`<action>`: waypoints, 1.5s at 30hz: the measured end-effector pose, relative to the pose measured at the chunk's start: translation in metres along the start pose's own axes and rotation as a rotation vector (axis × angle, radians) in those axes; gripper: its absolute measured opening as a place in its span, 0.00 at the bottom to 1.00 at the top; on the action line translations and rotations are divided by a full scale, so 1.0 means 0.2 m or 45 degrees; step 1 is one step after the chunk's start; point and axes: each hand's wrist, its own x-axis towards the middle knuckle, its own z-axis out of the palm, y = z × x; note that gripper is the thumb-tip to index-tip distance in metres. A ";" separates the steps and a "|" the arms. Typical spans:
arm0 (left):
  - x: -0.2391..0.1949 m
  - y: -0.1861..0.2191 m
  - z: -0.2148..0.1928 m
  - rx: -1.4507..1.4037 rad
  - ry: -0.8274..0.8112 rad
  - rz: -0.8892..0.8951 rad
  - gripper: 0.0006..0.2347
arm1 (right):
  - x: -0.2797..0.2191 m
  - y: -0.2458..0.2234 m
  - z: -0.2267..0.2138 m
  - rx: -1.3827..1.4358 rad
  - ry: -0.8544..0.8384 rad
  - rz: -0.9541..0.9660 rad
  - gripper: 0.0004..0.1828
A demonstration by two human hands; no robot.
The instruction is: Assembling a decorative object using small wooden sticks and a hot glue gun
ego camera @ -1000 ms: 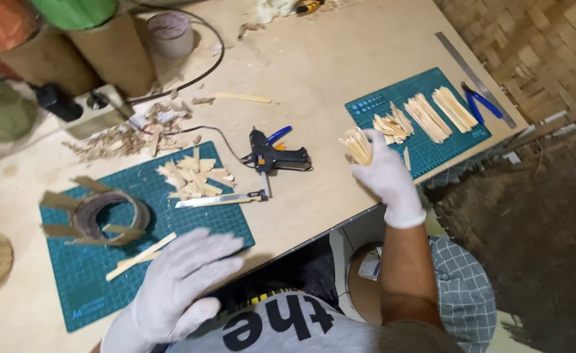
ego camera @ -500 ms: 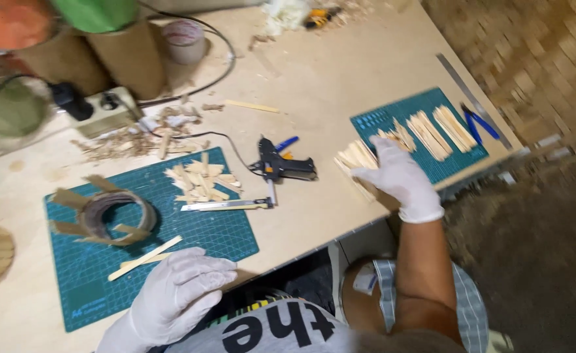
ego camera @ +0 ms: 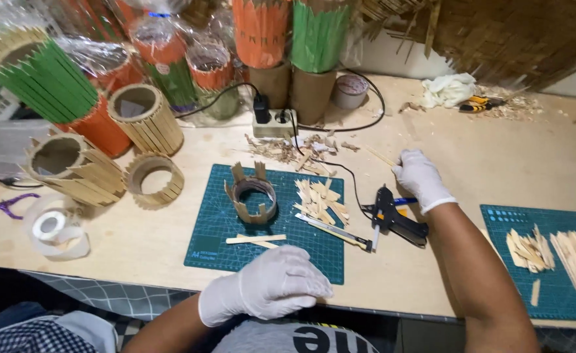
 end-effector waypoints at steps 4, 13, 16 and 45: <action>0.07 0.00 -0.05 0.270 0.072 0.000 0.10 | -0.23 -0.15 -0.24 0.252 0.153 -0.175 0.12; 0.23 -0.18 -0.09 1.173 -0.064 -0.496 0.17 | -1.05 -0.65 -0.58 0.522 0.656 -1.177 0.13; 0.26 -0.04 -0.28 0.999 -0.090 -0.627 0.17 | -1.10 -0.68 -0.51 0.556 0.478 -0.902 0.17; 0.34 0.01 -0.58 0.830 0.329 -0.420 0.16 | -0.85 -1.03 -0.74 2.103 0.105 -1.344 0.19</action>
